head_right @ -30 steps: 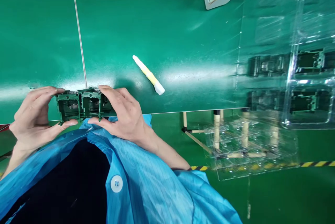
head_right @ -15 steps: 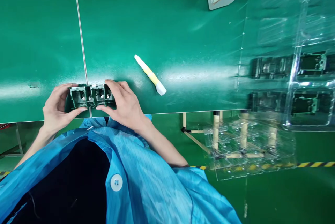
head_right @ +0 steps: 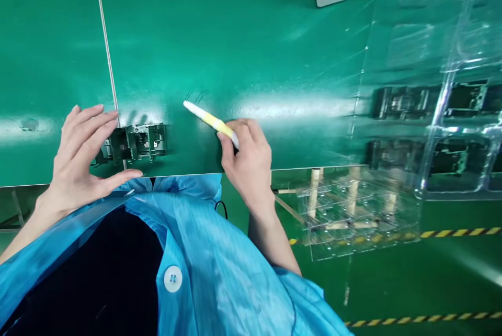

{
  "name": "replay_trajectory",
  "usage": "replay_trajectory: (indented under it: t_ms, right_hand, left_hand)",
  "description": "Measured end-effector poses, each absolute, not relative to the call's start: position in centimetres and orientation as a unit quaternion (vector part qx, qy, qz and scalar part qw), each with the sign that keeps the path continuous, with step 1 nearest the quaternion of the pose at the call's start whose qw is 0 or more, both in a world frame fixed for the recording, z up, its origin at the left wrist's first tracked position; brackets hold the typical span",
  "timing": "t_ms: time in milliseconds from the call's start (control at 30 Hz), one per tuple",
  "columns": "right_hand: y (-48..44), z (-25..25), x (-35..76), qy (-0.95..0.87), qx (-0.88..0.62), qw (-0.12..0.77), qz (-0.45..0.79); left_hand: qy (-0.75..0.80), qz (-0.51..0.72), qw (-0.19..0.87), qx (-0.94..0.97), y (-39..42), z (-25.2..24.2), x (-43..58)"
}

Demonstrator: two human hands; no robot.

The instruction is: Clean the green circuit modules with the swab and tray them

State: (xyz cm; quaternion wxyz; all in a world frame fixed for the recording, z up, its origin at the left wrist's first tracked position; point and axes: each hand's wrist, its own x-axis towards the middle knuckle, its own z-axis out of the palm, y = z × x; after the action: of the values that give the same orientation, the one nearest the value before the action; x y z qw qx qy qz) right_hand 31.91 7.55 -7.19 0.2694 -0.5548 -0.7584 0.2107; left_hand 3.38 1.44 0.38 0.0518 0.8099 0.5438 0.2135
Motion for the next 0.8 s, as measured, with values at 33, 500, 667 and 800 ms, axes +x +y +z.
replay_trajectory:
  t_ms: [33, 500, 667, 800]
  right_hand:
    - [7.1, -6.5, 32.2, -0.742, -0.552, 0.268, 0.268]
    - [5.7, -5.2, 28.7, -0.724, -0.404, 0.330, 0.451]
    - [5.0, -4.8, 28.9, -0.722, -0.427, 0.339, 0.426]
    - [4.5, -4.6, 29.0, -0.731, -0.431, 0.353, 0.395]
  left_hand:
    - [0.542, 0.200, 0.052, 0.815, 1.7, 0.3, 3.5]
    - [0.528, 0.178, 0.070, 0.827, 1.9, 0.2, 3.5]
    - [0.536, 0.180, 0.061, 0.822, 1.9, 0.1, 3.6]
    - [0.533, 0.182, 0.073, 0.823, 2.0, 0.1, 3.6]
